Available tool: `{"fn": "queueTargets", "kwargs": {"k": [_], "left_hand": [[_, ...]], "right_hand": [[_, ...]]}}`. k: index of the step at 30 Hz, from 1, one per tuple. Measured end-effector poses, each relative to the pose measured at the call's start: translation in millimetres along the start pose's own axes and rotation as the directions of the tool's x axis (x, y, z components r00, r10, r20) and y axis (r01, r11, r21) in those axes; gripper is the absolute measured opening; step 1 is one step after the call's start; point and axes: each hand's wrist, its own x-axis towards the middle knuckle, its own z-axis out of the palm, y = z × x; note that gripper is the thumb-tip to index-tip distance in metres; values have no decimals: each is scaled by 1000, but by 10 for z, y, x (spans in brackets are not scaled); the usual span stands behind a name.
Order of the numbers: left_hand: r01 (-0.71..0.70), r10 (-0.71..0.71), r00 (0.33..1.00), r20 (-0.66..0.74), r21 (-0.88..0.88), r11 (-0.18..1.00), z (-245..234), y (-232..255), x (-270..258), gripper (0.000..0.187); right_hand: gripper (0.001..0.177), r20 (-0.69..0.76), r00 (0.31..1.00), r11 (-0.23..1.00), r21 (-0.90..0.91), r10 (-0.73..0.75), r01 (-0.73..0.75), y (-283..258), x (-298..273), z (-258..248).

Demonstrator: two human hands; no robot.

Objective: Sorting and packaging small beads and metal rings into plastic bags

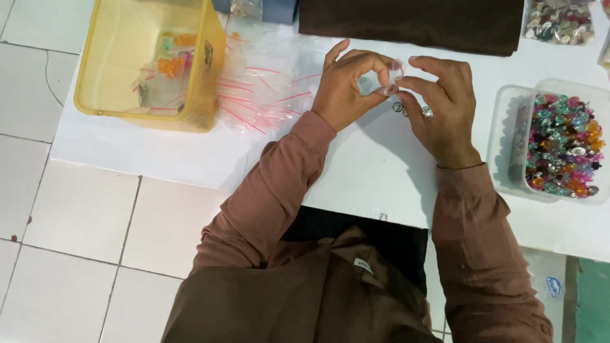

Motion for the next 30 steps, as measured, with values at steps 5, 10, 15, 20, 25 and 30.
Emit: {"fn": "queueTargets", "kwargs": {"k": [5, 10, 15, 20, 25, 30], "left_hand": [[-27, 27, 1000, 8, 60, 998, 29, -67, -1, 30], [25, -26, 999, 25, 44, 999, -11, -54, -15, 52], [-129, 121, 991, 50, 240, 962, 27, -149, -38, 63], [-260, 302, 951, -63, 362, 895, 34, -152, -23, 40], [-263, 337, 937, -90, 451, 853, 13, -113, -16, 39], [-260, 374, 918, -133, 511, 819, 42, -87, -26, 38]], "right_hand": [[16, 17, 1000, 999, -32, 4, -4, 35, -15, 16], [16, 10, 997, 997, -38, 72, -72, 60, -87, 15], [12, 24, 998, 990, -126, -53, 56, 24, -43, 32], [13, 51, 990, 988, -77, -133, 137, -35, -24, 103], [14, 66, 983, 982, -69, -171, 176, -50, -20, 130], [38, 55, 998, 999, 3, -36, 36, -151, -39, 244]]}}
